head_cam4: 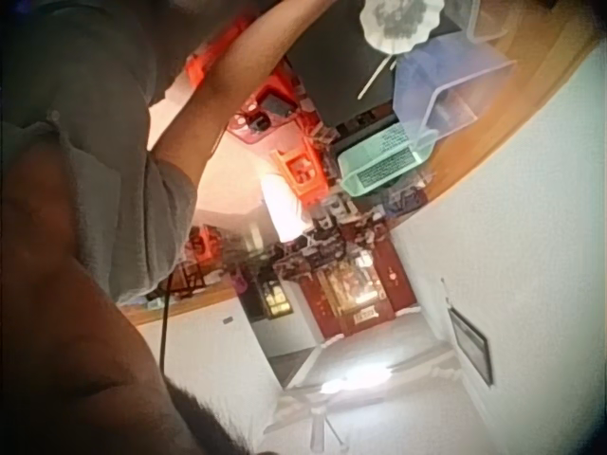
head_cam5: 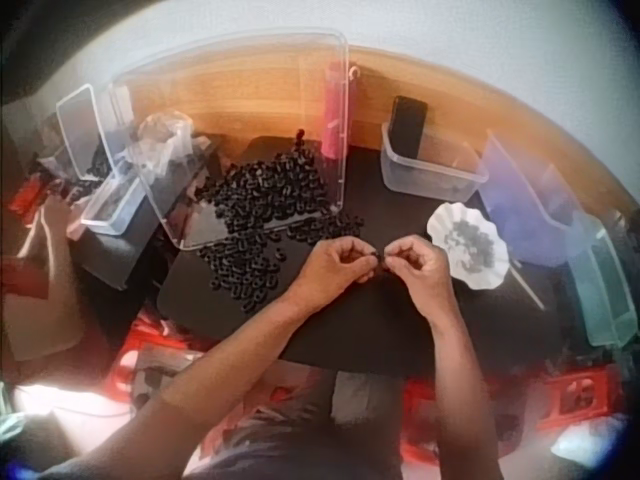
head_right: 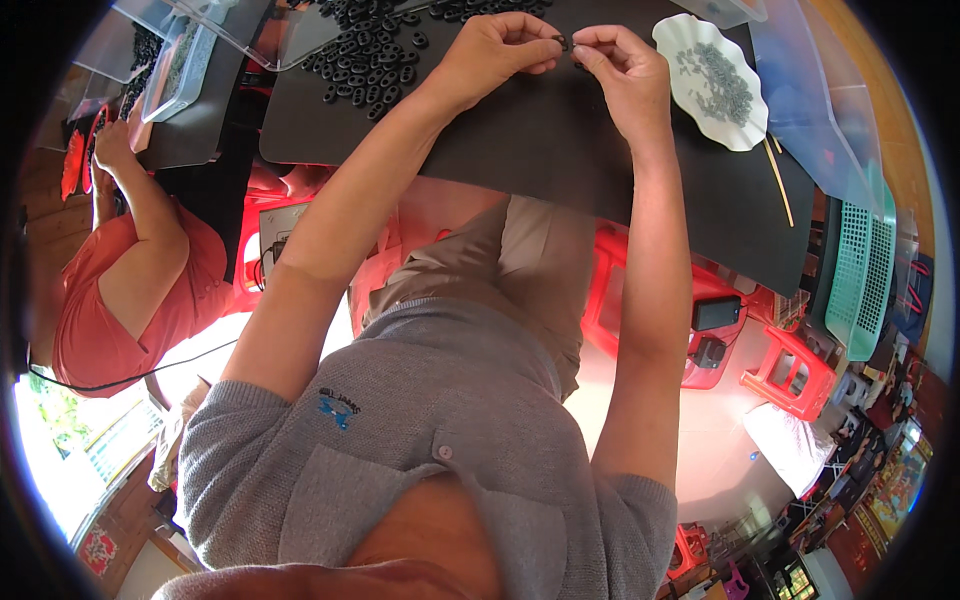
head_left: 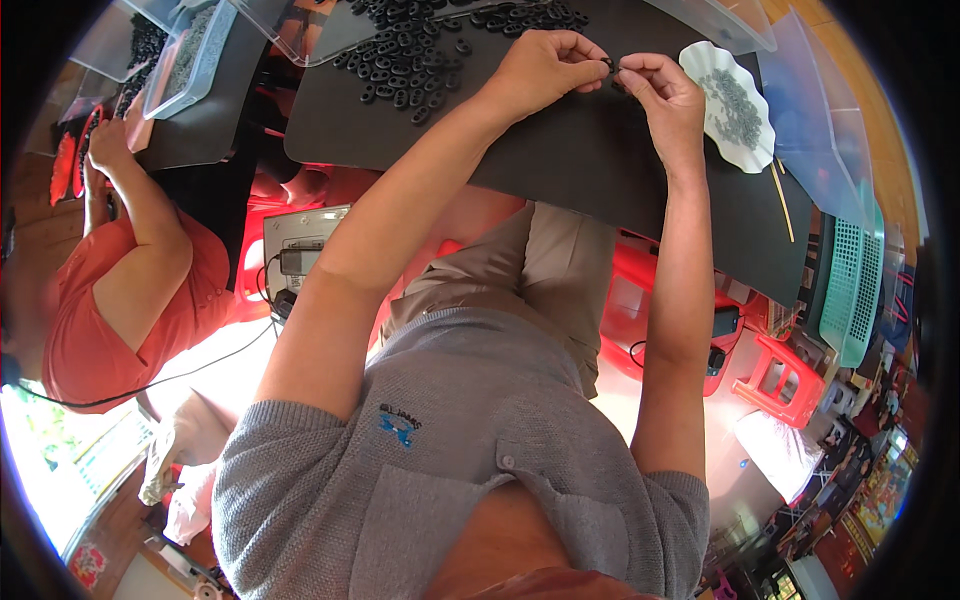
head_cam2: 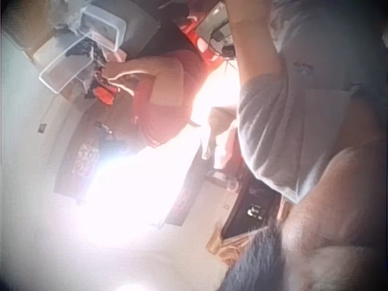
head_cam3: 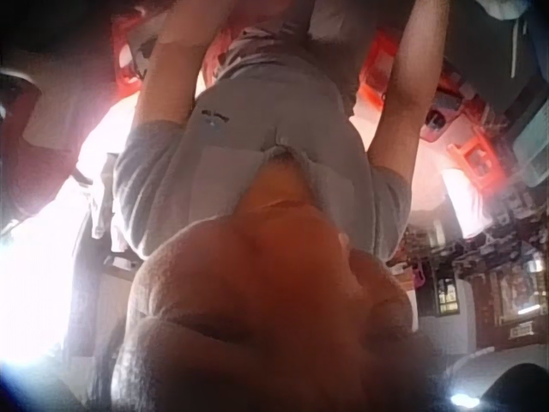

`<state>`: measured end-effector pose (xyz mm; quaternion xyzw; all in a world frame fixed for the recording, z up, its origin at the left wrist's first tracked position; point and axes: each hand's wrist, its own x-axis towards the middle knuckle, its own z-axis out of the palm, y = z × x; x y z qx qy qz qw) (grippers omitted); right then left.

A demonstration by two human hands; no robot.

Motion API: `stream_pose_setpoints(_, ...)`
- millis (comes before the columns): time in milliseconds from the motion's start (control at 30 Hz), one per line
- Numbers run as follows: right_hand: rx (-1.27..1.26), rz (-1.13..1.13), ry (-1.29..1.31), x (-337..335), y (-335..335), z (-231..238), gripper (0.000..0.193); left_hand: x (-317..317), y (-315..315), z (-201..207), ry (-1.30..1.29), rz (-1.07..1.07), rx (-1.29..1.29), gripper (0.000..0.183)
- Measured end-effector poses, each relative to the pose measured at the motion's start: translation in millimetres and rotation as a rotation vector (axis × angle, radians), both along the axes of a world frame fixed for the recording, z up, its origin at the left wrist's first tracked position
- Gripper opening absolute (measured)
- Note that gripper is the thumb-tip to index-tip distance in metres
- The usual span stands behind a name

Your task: The person repeatedly picks up plastic cord lock components from the desk and inserts small metal springs from a dish into them by hand to assemble them.

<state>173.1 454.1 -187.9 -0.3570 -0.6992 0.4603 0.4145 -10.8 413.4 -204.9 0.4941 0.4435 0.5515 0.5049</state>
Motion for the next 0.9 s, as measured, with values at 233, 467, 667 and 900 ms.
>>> stream_pose_setpoints(233,0.152,-0.036,-0.059,0.0,2.1,-5.2,0.008,0.6,-1.1,0.5,0.112,0.010,0.000,0.018)
stream_pose_setpoints(467,0.180,-0.025,-0.079,-1.0,1.6,-5.5,0.007,0.7,-1.3,-0.4,0.183,0.033,0.024,0.020)
stream_pose_setpoints(667,0.184,-0.025,-0.090,-0.8,1.1,-4.1,0.006,1.2,-2.0,1.7,0.220,0.048,0.030,0.019)
stream_pose_setpoints(900,0.202,-0.056,-0.096,-1.8,-0.4,-1.7,0.005,0.3,-1.6,2.0,0.271,0.077,0.039,0.019)
